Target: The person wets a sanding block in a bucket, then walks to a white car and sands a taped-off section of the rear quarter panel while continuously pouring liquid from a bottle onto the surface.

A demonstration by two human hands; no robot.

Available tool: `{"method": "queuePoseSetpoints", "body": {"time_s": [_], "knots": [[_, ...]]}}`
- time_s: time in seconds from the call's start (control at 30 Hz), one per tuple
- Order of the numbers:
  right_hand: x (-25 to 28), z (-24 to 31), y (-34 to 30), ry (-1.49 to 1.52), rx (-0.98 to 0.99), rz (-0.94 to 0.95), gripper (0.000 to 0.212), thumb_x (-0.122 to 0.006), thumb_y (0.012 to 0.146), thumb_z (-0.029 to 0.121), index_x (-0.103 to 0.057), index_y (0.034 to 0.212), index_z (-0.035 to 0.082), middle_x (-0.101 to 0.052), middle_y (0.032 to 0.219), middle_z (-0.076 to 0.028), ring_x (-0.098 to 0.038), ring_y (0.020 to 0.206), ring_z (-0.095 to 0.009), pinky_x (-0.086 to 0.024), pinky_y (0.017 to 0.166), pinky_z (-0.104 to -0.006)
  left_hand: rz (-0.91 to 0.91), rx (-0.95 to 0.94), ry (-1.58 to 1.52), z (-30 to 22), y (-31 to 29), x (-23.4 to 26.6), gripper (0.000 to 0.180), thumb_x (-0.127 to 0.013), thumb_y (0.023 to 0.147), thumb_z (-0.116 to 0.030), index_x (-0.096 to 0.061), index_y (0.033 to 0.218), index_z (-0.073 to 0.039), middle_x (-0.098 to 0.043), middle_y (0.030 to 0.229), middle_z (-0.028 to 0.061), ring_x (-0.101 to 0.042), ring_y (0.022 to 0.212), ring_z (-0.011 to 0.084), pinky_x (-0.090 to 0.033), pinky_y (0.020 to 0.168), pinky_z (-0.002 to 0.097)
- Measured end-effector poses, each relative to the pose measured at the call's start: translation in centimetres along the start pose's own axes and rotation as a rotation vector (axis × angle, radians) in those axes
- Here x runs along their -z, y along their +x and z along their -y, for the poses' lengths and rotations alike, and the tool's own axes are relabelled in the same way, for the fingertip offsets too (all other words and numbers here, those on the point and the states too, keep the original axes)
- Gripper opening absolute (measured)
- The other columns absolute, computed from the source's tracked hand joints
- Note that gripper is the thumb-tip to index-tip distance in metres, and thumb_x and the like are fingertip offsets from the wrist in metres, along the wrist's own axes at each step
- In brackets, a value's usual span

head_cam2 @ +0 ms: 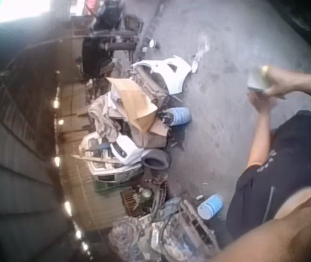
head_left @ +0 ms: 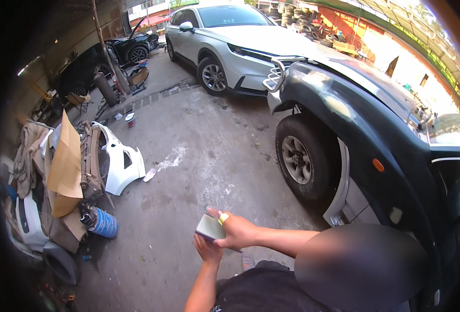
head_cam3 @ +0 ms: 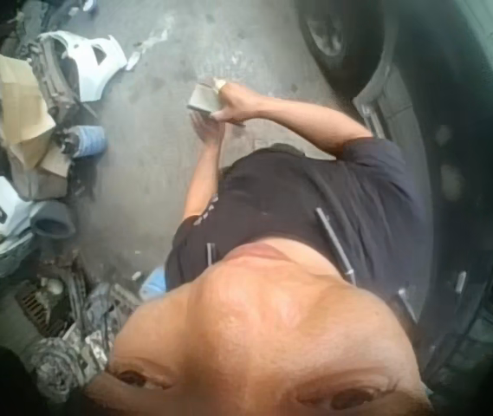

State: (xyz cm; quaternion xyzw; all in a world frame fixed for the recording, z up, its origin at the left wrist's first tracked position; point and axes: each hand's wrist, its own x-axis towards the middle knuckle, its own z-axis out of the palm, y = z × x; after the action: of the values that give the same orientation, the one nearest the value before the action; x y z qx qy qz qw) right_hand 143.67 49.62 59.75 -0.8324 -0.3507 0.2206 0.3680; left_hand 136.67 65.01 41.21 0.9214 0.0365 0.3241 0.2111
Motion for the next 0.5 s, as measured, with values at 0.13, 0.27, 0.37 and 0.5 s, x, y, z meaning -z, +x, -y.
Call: {"method": "queuePoseSetpoints", "body": {"time_s": [0.13,0.27,0.37,0.5], "knots": [[3.6,-1.6,7.9,0.083,-0.046,0.059,0.097,-0.076,0.077,0.024,-0.024,0.154,-0.004,-0.062,0.121,-0.027,-0.064,0.111,-0.037,-0.052,0.093,-0.0408,0.057,0.045,-0.079,4.2,5.9,-4.3,0.054,-0.082,0.072,-0.033,-0.062,0.117,-0.01,-0.065,0.105,0.011,-0.057,0.106,0.0381,-0.044,0.092,0.0508],[8.7,-2.8,15.8,0.068,0.121,0.36,0.094,-0.075,0.076,0.016,-0.025,0.153,-0.002,-0.06,0.125,-0.025,-0.063,0.114,-0.036,-0.051,0.096,-0.0408,0.324,0.129,-0.718,8.9,13.4,-7.3,0.055,-0.088,0.07,-0.027,-0.062,0.115,-0.008,-0.068,0.104,0.0098,-0.065,0.099,0.0282,-0.051,0.086,0.0422],[11.2,-2.8,23.2,-0.074,0.168,0.528,0.094,-0.075,0.076,0.013,-0.024,0.154,-0.001,-0.05,0.139,-0.024,-0.06,0.119,-0.036,-0.049,0.1,-0.0418,0.447,0.207,-0.962,14.2,17.7,-11.3,0.054,-0.089,0.072,-0.015,-0.063,0.118,-0.008,-0.07,0.105,0.0068,-0.069,0.094,0.0195,-0.055,0.081,0.0342],[13.8,-3.0,32.5,-0.137,0.204,0.506,0.093,-0.075,0.076,0.012,-0.024,0.154,0.002,-0.048,0.14,-0.023,-0.059,0.12,-0.038,-0.049,0.099,-0.0443,0.51,0.196,-1.048,21.1,24.7,-15.8,0.044,-0.085,0.075,-0.01,-0.065,0.114,-0.007,-0.071,0.105,0.0084,-0.069,0.099,0.0214,-0.056,0.084,0.0353]]}}
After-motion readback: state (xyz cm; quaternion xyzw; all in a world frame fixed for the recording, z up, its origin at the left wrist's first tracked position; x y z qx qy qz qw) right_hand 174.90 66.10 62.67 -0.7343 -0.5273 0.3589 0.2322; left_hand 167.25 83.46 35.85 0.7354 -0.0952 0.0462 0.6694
